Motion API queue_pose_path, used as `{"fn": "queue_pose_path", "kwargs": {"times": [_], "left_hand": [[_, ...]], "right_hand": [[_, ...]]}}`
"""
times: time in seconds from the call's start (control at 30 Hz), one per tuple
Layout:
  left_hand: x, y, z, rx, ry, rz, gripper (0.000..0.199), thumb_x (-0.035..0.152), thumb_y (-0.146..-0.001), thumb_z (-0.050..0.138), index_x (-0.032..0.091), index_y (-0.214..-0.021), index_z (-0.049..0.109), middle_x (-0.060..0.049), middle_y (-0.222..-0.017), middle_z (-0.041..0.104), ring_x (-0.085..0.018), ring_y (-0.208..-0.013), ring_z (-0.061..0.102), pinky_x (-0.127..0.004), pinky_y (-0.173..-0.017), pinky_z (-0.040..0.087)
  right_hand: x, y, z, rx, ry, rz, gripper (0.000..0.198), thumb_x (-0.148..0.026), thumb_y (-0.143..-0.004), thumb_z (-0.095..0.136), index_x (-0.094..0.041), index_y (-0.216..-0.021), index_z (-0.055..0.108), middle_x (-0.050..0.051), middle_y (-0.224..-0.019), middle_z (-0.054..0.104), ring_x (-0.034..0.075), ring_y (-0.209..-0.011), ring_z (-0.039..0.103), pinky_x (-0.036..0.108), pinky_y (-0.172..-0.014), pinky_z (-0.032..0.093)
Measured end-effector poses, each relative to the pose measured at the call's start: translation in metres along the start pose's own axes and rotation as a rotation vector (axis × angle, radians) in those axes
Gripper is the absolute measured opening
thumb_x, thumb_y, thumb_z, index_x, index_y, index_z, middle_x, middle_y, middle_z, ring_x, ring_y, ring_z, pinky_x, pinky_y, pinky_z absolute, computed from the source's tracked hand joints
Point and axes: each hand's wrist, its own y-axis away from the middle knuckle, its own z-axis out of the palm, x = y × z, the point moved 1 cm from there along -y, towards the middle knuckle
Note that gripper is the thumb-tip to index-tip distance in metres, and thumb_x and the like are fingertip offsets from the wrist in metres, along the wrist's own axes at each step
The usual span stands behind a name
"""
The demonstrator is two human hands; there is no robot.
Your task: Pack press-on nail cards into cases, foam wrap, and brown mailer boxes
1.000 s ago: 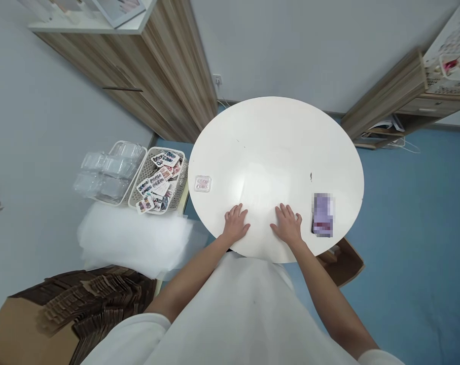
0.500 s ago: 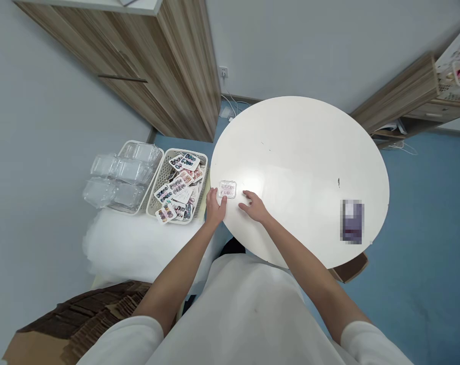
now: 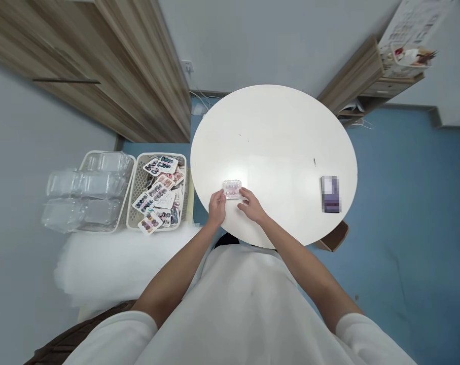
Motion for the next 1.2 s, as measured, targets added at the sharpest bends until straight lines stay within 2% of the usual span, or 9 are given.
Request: {"fn": "queue_pose_path", "kwargs": {"times": [0.17,0.3,0.47,0.77,0.83,0.9,1.0,1.07,1.2], "left_hand": [[0.017,0.036,0.059,-0.280,0.008,0.037,0.035,0.036,-0.084,0.041,0.018,-0.110,0.056,-0.008,-0.116,0.053,-0.019,-0.108,0.049,-0.032,-0.094,0.037],[0.023,0.058,0.088,-0.436,-0.015,0.024,0.032,0.037,-0.085,0.038,0.021,-0.100,0.062,-0.005,-0.110,0.058,-0.018,-0.103,0.052,-0.031,-0.090,0.039],[0.022,0.072,0.100,-0.418,-0.074,0.038,0.034,0.040,-0.085,0.036,0.023,-0.092,0.064,-0.003,-0.101,0.061,-0.019,-0.099,0.054,-0.031,-0.087,0.040],[0.016,0.083,0.113,-0.312,-0.286,0.024,0.036,0.040,-0.084,0.037,0.019,-0.106,0.057,-0.008,-0.107,0.056,-0.019,-0.099,0.053,-0.033,-0.087,0.041],[0.018,0.084,0.113,-0.259,-0.402,0.098,0.044,0.039,-0.078,0.048,0.017,-0.116,0.049,-0.011,-0.117,0.050,-0.021,-0.107,0.048,-0.035,-0.091,0.038],[0.020,0.085,0.114,-0.249,-0.528,0.243,0.058,0.035,-0.071,0.057,0.017,-0.124,0.041,-0.012,-0.129,0.039,-0.024,-0.119,0.037,-0.037,-0.097,0.033],[0.019,0.088,0.117,-0.361,-0.681,0.416,0.063,0.027,-0.066,0.060,0.020,-0.125,0.039,-0.010,-0.137,0.030,-0.026,-0.126,0.027,-0.039,-0.101,0.027],[0.016,0.091,0.119,-0.407,-0.753,0.443,0.064,0.023,-0.066,0.059,0.019,-0.126,0.038,-0.010,-0.139,0.028,-0.027,-0.126,0.027,-0.040,-0.100,0.028],[0.008,0.095,0.122,-0.412,-0.844,0.457,0.072,0.024,-0.066,0.058,0.018,-0.131,0.026,-0.012,-0.142,0.022,-0.027,-0.125,0.029,-0.041,-0.096,0.031]], "right_hand": [[0.038,0.061,-0.073,0.103,0.076,0.030,0.052,-0.016,-0.070,0.047,-0.028,-0.120,0.048,0.003,-0.136,0.035,0.018,-0.119,0.041,0.036,-0.095,0.040],[0.066,0.093,-0.107,0.110,0.134,0.058,0.049,-0.015,-0.070,0.046,-0.027,-0.117,0.052,0.003,-0.132,0.040,0.018,-0.114,0.046,0.038,-0.094,0.041],[0.082,0.103,-0.112,0.092,0.204,0.040,0.047,-0.014,-0.070,0.046,-0.024,-0.115,0.054,0.005,-0.127,0.045,0.019,-0.113,0.047,0.037,-0.093,0.043],[0.095,0.100,-0.112,0.009,0.428,-0.088,0.045,-0.019,-0.074,0.047,-0.020,-0.119,0.049,0.009,-0.129,0.042,0.021,-0.115,0.045,0.039,-0.095,0.040],[0.093,0.099,-0.113,0.011,0.543,-0.152,0.048,-0.023,-0.073,0.052,-0.019,-0.121,0.046,0.011,-0.133,0.037,0.024,-0.118,0.040,0.041,-0.095,0.037],[0.089,0.094,-0.115,-0.016,0.672,-0.255,0.056,-0.026,-0.071,0.058,-0.020,-0.124,0.042,0.012,-0.137,0.031,0.028,-0.123,0.033,0.044,-0.096,0.034],[0.081,0.083,-0.117,-0.115,0.854,-0.432,0.062,-0.025,-0.068,0.063,-0.021,-0.125,0.039,0.012,-0.139,0.029,0.029,-0.127,0.026,0.045,-0.097,0.028],[0.076,0.074,-0.118,-0.170,0.964,-0.517,0.057,-0.025,-0.070,0.062,-0.020,-0.122,0.041,0.012,-0.137,0.034,0.029,-0.125,0.029,0.044,-0.096,0.029],[0.073,0.062,-0.117,-0.223,1.141,-0.634,0.042,-0.026,-0.076,0.053,-0.016,-0.116,0.045,0.015,-0.130,0.043,0.030,-0.115,0.040,0.043,-0.089,0.035]]}}
